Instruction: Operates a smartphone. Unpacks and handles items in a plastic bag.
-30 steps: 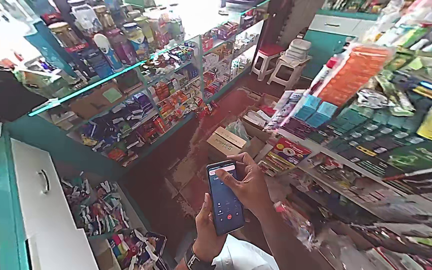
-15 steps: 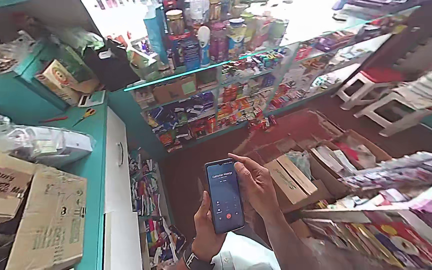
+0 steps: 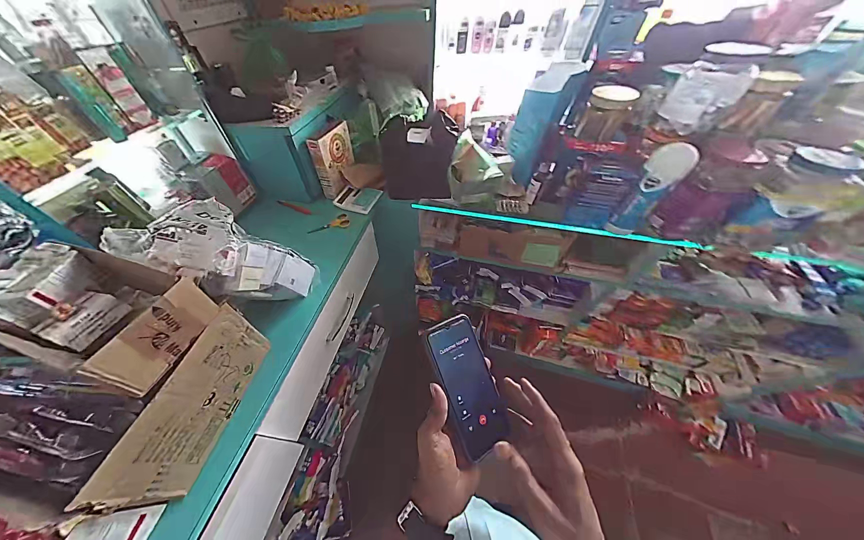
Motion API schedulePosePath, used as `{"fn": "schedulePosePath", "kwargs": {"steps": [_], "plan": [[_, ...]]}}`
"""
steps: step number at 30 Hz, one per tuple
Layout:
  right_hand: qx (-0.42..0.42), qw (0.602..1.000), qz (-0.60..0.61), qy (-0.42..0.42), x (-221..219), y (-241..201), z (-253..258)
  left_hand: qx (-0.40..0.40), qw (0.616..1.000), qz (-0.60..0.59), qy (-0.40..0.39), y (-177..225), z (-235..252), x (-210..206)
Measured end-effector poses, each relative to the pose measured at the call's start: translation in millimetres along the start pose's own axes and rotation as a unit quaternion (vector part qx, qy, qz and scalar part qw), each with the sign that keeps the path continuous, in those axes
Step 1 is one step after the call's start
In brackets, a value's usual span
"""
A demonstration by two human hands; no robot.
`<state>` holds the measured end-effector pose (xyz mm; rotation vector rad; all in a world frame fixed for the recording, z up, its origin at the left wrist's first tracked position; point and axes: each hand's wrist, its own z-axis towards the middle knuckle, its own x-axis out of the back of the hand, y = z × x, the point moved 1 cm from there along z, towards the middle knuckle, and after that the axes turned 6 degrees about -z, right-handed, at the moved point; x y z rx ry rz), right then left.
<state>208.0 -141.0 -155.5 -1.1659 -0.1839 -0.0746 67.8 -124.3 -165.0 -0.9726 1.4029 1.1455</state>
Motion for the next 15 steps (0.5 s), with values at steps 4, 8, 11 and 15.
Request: {"fn": "schedulePosePath", "kwargs": {"steps": [4,8,11,15], "plan": [[0.014,0.996,-0.061,-0.056,-11.3,31.5,49.8,-0.057,0.995,0.059,0.053,4.9,38.7,-6.4],[0.016,0.994,-0.073,-0.085,-34.1,51.7,103.3,-0.118,0.989,0.048,0.081,33.5,72.6,0.0],[0.038,0.993,-0.058,-0.095,-58.7,64.5,145.8,-0.166,0.984,0.027,0.060,64.3,100.8,6.4],[0.064,0.989,-0.096,-0.092,-96.7,77.0,205.9,-0.251,0.950,0.087,0.165,110.2,138.1,-3.7]]}}
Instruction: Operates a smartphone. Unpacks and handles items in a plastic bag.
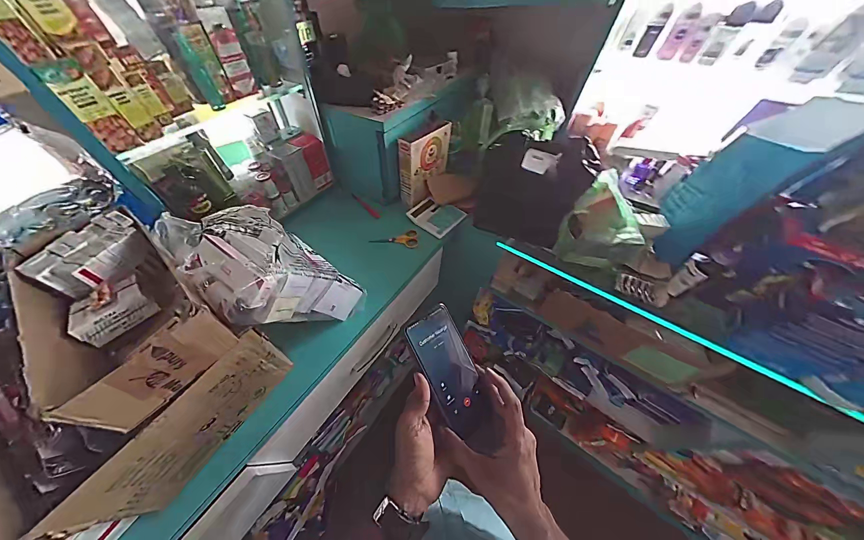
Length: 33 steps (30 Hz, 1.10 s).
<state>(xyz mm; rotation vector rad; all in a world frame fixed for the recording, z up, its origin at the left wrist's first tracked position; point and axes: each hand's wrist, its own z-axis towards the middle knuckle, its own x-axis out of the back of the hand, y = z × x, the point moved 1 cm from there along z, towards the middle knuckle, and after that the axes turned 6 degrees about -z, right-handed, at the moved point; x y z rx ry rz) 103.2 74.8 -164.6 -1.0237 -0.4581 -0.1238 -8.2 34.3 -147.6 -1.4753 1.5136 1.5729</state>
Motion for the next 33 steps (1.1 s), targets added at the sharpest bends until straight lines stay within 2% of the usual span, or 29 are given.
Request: {"fn": "schedulePosePath", "kwargs": {"steps": [2,4,7,10,14,16,20,23,26,28,30,32,33], "plan": [[-0.006,0.999,-0.045,-0.005,-14.0,9.4,35.2,-0.069,0.988,0.118,0.076,15.9,22.5,-7.0],[-0.019,0.996,-0.086,-0.021,-29.3,24.4,75.1,-0.101,0.972,0.198,0.080,33.1,42.4,1.3],[-0.062,0.986,-0.120,-0.098,-54.5,44.9,131.8,-0.121,0.965,0.216,0.091,50.8,53.4,17.2],[-0.052,0.972,-0.142,-0.182,-86.0,60.1,180.1,-0.139,0.966,0.215,0.041,61.3,51.4,33.3],[0.005,0.947,-0.179,-0.267,-138.5,68.2,227.9,-0.248,0.932,0.231,0.126,69.6,47.5,44.2],[0.026,0.937,-0.185,-0.294,-159.3,70.3,245.0,-0.320,0.900,0.233,0.184,73.3,48.5,39.2],[0.083,0.927,-0.196,-0.309,-184.6,81.9,266.4,-0.466,0.802,0.236,0.291,82.4,59.8,20.9],[0.145,0.920,-0.189,-0.310,-191.4,96.9,275.6,-0.496,0.739,0.232,0.392,88.5,77.8,17.3],[0.186,0.916,-0.069,-0.348,-191.6,94.4,287.1,-0.506,0.685,0.255,0.458,93.2,101.2,17.2],[0.187,0.884,0.062,-0.423,-197.2,78.5,293.8,-0.514,0.649,0.285,0.483,102.3,116.8,7.5],[0.163,0.804,0.173,-0.544,-209.8,63.5,296.1,-0.529,0.618,0.293,0.502,118.1,135.5,-2.6],[0.160,0.731,0.209,-0.630,-222.3,53.6,288.5,-0.559,0.602,0.258,0.509,135.1,155.3,-8.6],[0.173,0.712,0.193,-0.653,-224.5,50.2,283.3,-0.577,0.594,0.235,0.510,141.5,164.8,-9.5]]}}
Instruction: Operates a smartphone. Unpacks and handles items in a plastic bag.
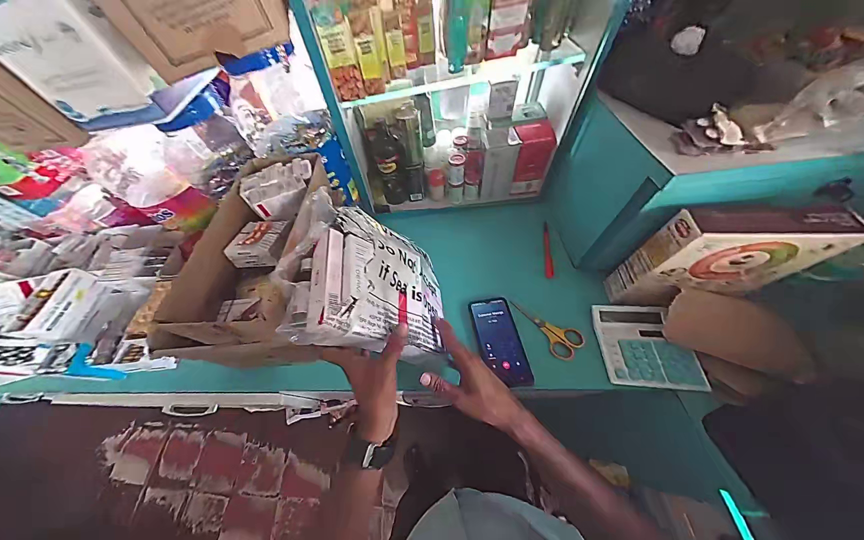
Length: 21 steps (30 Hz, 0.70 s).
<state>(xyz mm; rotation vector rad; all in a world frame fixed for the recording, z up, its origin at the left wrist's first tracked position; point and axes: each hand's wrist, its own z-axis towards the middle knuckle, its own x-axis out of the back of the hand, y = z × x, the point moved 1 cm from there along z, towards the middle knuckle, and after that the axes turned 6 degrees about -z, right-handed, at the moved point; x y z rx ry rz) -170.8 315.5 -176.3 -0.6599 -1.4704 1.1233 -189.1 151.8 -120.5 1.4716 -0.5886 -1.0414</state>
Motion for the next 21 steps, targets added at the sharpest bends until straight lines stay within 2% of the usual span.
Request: {"fn": "schedulePosePath", "kwargs": {"steps": [3,7,11,14,16,18,19,21], "plan": [[-0.007,1.000,-0.018,0.007,-18.5,-3.3,-3.3,-0.019,0.997,-0.051,0.053,-7.7,5.0,-21.1],[-0.008,0.999,0.019,0.036,-37.7,-3.6,-17.0,-0.037,0.998,-0.008,0.049,-8.8,0.6,-22.5],[-0.006,0.998,0.043,0.038,-47.5,-15.0,-33.2,-0.060,0.998,0.022,-0.013,-5.1,-4.7,-10.8],[0.023,0.999,0.039,-0.010,-49.1,-26.8,-39.1,-0.083,0.991,0.071,-0.080,-0.6,8.5,8.6],[0.030,0.997,0.009,-0.076,-39.3,-34.1,-38.2,-0.087,0.986,0.091,-0.113,4.8,16.9,23.0],[0.027,0.996,-0.034,-0.080,-12.3,-44.0,-38.2,-0.084,0.984,0.088,-0.134,8.6,20.4,35.3],[0.032,0.998,-0.040,-0.046,7.1,-52.2,-40.5,-0.082,0.982,0.090,-0.143,10.5,20.1,41.1],[0.084,0.993,-0.015,0.077,49.4,-76.0,-45.0,-0.081,0.979,0.096,-0.162,12.0,19.4,54.9]]}}
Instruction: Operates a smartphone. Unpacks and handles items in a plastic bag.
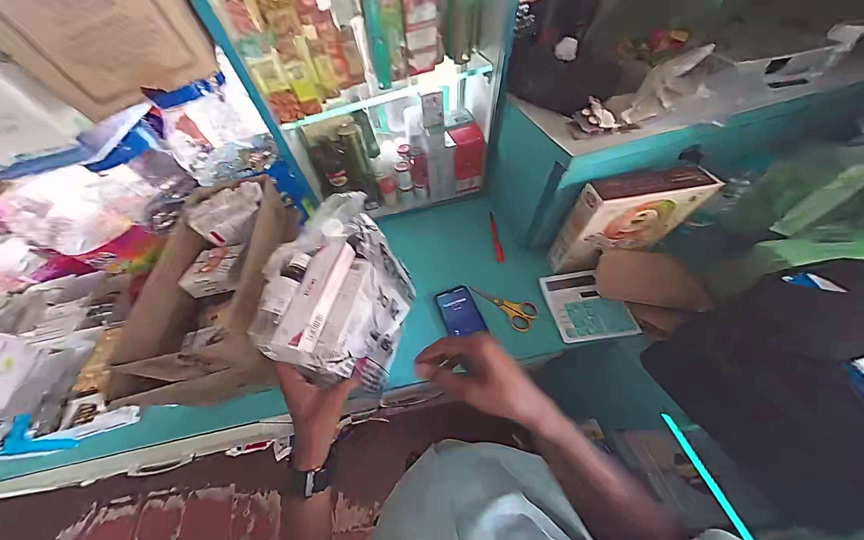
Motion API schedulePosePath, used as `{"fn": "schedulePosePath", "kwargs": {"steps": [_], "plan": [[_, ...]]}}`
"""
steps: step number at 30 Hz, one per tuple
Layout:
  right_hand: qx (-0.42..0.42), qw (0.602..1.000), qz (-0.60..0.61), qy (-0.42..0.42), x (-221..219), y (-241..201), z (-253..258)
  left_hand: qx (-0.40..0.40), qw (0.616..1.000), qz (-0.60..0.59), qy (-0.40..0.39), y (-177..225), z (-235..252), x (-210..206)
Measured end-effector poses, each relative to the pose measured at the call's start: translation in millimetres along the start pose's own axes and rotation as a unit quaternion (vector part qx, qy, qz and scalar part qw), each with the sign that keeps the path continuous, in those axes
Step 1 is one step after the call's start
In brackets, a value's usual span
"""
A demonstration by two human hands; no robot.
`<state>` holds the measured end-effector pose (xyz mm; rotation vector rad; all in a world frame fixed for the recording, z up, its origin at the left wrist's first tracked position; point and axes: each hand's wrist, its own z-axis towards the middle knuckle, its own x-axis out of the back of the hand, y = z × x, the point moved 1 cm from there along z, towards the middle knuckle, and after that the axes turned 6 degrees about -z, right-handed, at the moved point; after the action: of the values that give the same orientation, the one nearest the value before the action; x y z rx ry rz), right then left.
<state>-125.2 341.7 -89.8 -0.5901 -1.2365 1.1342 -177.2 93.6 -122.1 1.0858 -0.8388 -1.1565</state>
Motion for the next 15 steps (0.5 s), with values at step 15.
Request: {"fn": "schedulePosePath", "kwargs": {"steps": [15], "plan": [[0.246,0.878,-0.333,-0.239,-10.5,-106.5,109.0,-0.096,0.989,0.070,-0.092,10.7,-23.8,24.9]]}}
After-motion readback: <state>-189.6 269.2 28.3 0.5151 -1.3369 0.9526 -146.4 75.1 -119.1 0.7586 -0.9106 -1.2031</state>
